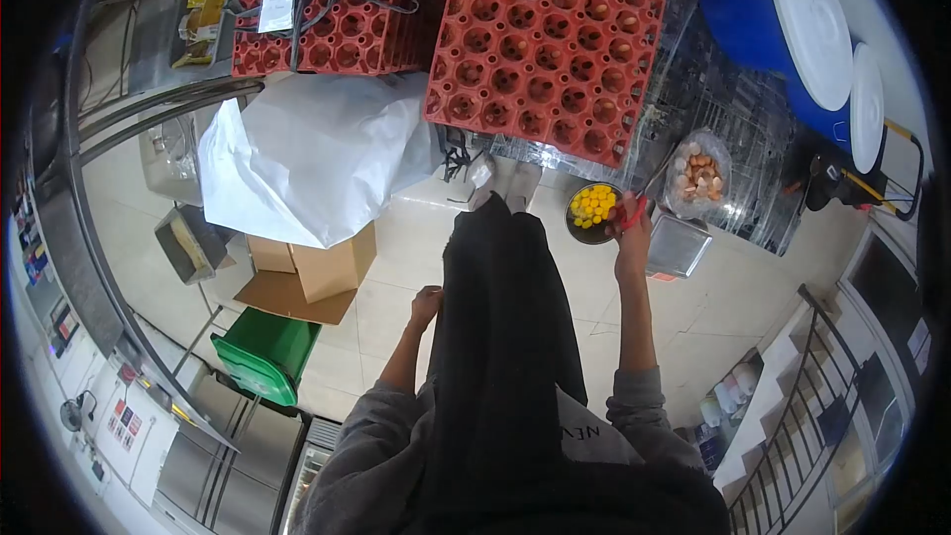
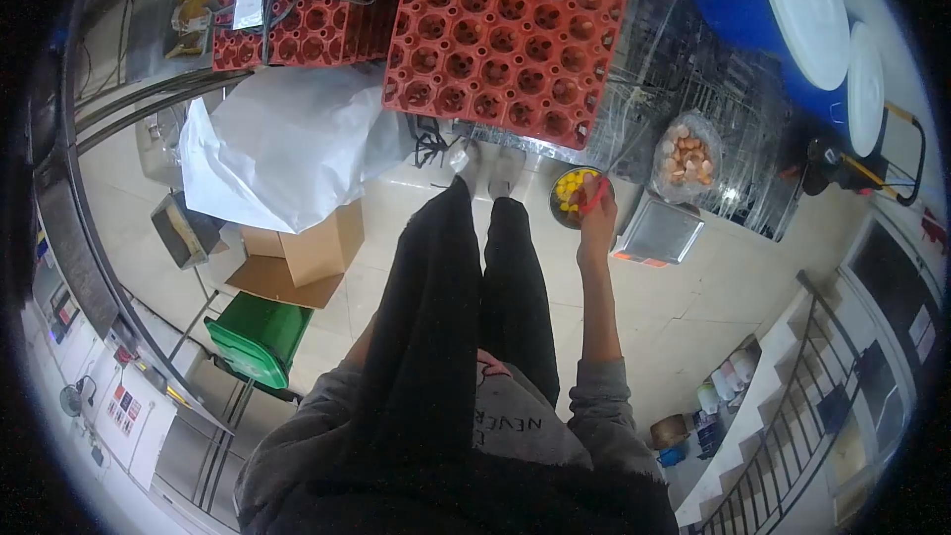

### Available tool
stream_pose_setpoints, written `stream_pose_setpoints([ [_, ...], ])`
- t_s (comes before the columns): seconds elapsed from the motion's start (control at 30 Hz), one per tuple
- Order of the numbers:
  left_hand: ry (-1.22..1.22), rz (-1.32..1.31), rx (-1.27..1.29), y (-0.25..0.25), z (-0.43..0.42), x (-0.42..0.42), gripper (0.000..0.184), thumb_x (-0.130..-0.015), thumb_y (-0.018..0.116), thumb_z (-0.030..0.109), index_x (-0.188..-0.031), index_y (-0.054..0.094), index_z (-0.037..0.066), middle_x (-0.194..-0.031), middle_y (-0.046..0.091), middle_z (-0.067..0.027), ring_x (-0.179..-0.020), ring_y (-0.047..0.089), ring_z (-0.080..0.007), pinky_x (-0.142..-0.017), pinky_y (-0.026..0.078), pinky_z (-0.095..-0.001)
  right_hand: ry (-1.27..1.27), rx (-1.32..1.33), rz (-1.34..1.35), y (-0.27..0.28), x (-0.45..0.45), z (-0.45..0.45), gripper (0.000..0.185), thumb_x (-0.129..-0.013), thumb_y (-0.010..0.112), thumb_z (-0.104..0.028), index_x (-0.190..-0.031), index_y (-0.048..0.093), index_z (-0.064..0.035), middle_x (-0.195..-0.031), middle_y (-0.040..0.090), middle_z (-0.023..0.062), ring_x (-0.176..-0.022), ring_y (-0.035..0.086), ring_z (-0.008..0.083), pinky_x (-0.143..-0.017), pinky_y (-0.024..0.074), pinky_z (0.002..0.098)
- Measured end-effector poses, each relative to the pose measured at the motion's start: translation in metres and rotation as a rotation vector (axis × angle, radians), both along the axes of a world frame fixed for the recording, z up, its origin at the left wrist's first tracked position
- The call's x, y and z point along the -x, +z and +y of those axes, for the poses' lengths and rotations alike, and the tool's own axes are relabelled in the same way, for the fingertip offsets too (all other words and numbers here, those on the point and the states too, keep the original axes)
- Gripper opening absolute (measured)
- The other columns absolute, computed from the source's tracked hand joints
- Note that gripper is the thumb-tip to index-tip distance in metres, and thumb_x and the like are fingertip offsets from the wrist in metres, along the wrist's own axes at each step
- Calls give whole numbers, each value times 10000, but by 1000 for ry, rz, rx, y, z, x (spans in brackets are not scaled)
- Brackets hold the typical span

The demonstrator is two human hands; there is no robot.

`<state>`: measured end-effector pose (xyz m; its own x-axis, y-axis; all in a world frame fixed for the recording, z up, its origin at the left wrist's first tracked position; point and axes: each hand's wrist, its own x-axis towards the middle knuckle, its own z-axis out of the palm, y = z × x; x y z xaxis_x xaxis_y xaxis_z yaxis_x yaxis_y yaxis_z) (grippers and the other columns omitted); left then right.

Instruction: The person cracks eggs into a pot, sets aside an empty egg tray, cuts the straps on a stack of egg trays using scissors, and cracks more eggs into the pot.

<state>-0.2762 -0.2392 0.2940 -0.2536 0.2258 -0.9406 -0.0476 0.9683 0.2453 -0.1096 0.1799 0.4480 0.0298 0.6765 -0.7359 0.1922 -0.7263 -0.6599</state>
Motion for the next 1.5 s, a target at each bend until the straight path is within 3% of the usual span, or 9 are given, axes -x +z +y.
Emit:
stream_pose_setpoints([
  [0.17,-278,-67,16,4,9,10,445,-815,538,403,-1118,596,83,-1089,627,-152,-1018,598,-304,-826,476,-419,64,28,-202,-5,-30,-53,318,-853,588,-407,-896,568,-92,-708,562,-15,-643,507,52,-531,419,236],
  [0.3,-541,-15,183,95,75,18,457,-836,483,410,-1175,556,113,-1121,609,-165,-1028,588,-339,-825,465,-473,675,237,-499,-49,-104,-149,428,-831,571,-439,-763,609,-18,-814,633,177,-773,614,332,-682,465,420],
  [0.4,-804,34,186,126,96,23,415,-875,421,341,-1201,518,102,-1068,611,-178,-999,599,-319,-790,467,-448,962,362,-653,-12,-96,-189,482,-694,689,-474,-837,595,-24,-816,635,187,-794,625,349,-685,472,423],
  [0.7,-309,394,-661,54,122,62,270,-835,555,123,-1094,553,49,-947,601,-133,-795,592,-278,-677,464,-380,495,205,-349,-24,-89,-210,309,-726,719,-278,-780,569,-13,-713,614,95,-658,606,197,-574,484,335],
  [0.8,-110,646,-805,149,264,102,290,-806,593,88,-1084,541,24,-1001,552,-158,-867,554,-311,-745,463,-387,360,152,-336,-43,-81,-193,312,-742,733,-293,-755,566,-30,-655,583,28,-577,543,96,-500,460,247],
  [1.0,-158,967,-683,112,351,157,411,-790,628,192,-1157,536,32,-1093,568,-197,-944,573,-363,-807,458,-432,-195,-363,-111,-46,-27,-80,167,-788,671,-153,-788,550,-39,-679,531,4,-568,487,94,-514,407,245],
  [1.07,-73,537,-669,100,349,169,448,-773,652,242,-1148,549,21,-1043,604,-205,-953,584,-365,-819,460,-434,-167,-481,3,-66,-19,-39,117,-835,613,-94,-883,524,-33,-782,525,18,-703,504,97,-637,424,255],
  [1.33,205,431,-791,161,361,168,480,-730,729,208,-1087,529,-43,-943,631,-146,-912,607,-187,-761,498,-309,-101,-417,113,-88,17,48,300,-841,631,-82,-1092,473,-32,-1000,563,29,-852,566,103,-715,486,229],
  [1.5,149,404,-792,222,391,174,402,-739,719,218,-1001,525,-17,-944,599,-124,-875,571,-194,-778,451,-302,-360,-173,339,17,36,72,281,-830,640,-80,-1065,489,-46,-958,580,68,-842,623,193,-724,559,340],
])
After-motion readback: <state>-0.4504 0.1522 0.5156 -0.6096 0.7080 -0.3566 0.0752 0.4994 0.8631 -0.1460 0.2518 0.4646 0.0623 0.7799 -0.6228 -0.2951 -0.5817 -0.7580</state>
